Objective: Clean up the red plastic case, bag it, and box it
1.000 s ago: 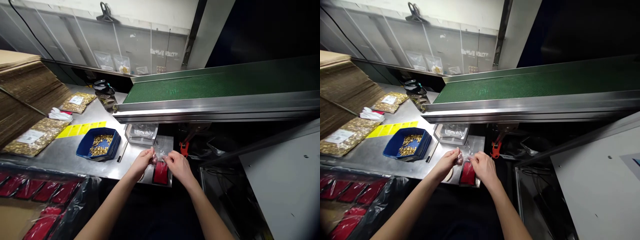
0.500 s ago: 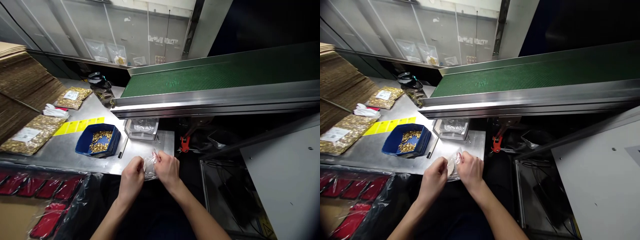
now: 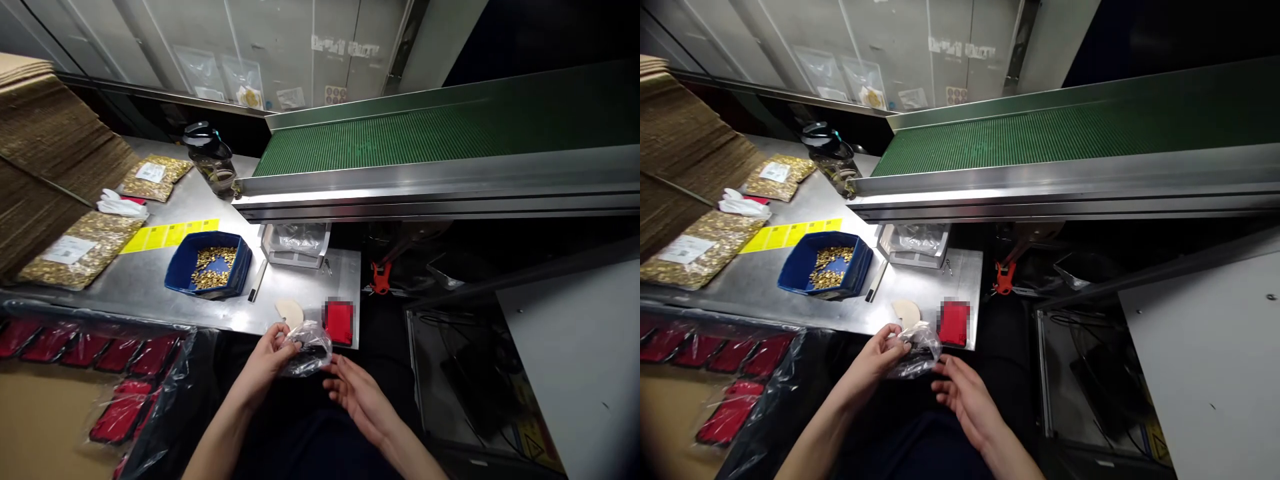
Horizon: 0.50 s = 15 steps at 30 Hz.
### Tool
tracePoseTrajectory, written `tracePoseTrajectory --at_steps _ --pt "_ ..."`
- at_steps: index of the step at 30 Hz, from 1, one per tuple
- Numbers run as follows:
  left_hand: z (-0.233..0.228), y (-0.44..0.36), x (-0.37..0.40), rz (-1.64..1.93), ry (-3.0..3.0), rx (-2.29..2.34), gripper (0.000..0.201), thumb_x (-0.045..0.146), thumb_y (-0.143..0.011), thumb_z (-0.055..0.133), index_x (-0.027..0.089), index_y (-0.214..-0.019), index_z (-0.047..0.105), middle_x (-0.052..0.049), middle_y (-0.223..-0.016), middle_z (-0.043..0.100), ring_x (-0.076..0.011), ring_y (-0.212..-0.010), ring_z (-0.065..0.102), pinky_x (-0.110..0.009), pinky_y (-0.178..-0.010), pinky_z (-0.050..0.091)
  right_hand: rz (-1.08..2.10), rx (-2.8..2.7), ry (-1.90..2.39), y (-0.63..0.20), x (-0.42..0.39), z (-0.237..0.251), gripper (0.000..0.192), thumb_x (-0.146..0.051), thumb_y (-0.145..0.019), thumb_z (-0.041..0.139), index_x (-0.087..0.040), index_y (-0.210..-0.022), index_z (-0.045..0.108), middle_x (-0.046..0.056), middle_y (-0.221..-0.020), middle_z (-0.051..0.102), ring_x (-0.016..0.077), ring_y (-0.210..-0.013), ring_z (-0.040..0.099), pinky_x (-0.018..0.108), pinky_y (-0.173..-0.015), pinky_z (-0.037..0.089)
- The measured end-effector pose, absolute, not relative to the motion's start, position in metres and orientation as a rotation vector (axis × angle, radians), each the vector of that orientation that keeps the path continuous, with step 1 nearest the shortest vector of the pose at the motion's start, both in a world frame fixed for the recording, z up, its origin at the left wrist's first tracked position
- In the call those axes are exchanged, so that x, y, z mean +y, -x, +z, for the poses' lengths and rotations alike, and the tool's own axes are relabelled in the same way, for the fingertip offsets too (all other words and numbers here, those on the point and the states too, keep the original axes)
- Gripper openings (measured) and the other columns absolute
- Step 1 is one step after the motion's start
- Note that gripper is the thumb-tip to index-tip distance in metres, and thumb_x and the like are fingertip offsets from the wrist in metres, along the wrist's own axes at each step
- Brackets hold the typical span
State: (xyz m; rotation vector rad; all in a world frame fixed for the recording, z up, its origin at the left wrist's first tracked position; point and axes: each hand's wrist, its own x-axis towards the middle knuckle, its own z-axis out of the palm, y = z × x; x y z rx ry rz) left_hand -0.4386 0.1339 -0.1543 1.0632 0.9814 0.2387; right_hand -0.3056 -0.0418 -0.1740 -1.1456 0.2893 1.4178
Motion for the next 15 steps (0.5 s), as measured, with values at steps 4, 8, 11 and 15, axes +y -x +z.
tracePoseTrajectory --at_steps 4,8,11,15 --pt "-0.136 0.43 0.141 0.215 -0.882 0.824 0.046 0.041 -0.075 0.086 0.022 -0.098 0.051 0.003 -0.079 0.058 -0.0096 -0.063 0.05 -0.02 -0.06 0.04 1.244 0.456 1.07 0.306 -0.012 -0.193 0.049 -0.048 -0.07 0.092 -0.015 -0.102 0.073 0.004 -0.097 0.076 0.0094 -0.07 0.071 0.015 -0.054 0.053" --pt "-0.136 0.424 0.144 0.276 -1.029 0.866 0.044 0.056 -0.083 0.075 0.02 -0.085 0.05 0.008 -0.063 0.04 -0.0076 -0.053 0.031 -0.019 -0.051 0.028 1.099 0.477 1.11 0.301 0.002 -0.199 0.053 -0.046 -0.059 0.097 -0.014 -0.093 0.072 0.004 -0.085 0.076 0.0105 -0.061 0.069 0.015 -0.048 0.051" --pt "-0.146 0.415 0.142 0.333 -1.125 0.922 0.047 0.063 -0.087 0.066 0.021 -0.077 0.048 0.009 -0.06 0.035 -0.0083 -0.051 0.025 -0.021 -0.048 0.022 0.905 0.414 1.19 0.286 -0.007 -0.196 0.054 -0.047 -0.057 0.097 -0.017 -0.093 0.07 -0.001 -0.081 0.074 0.0111 -0.067 0.071 0.015 -0.051 0.052" --pt "-0.158 0.397 0.136 0.447 -1.34 1.031 0.048 0.06 -0.087 0.067 0.02 -0.068 0.05 0.007 -0.059 0.037 -0.0102 -0.055 0.032 -0.023 -0.052 0.024 0.642 0.244 1.337 0.252 -0.037 -0.159 0.046 -0.047 -0.07 0.09 -0.02 -0.102 0.071 -0.003 -0.084 0.074 0.0098 -0.07 0.069 0.016 -0.061 0.054"
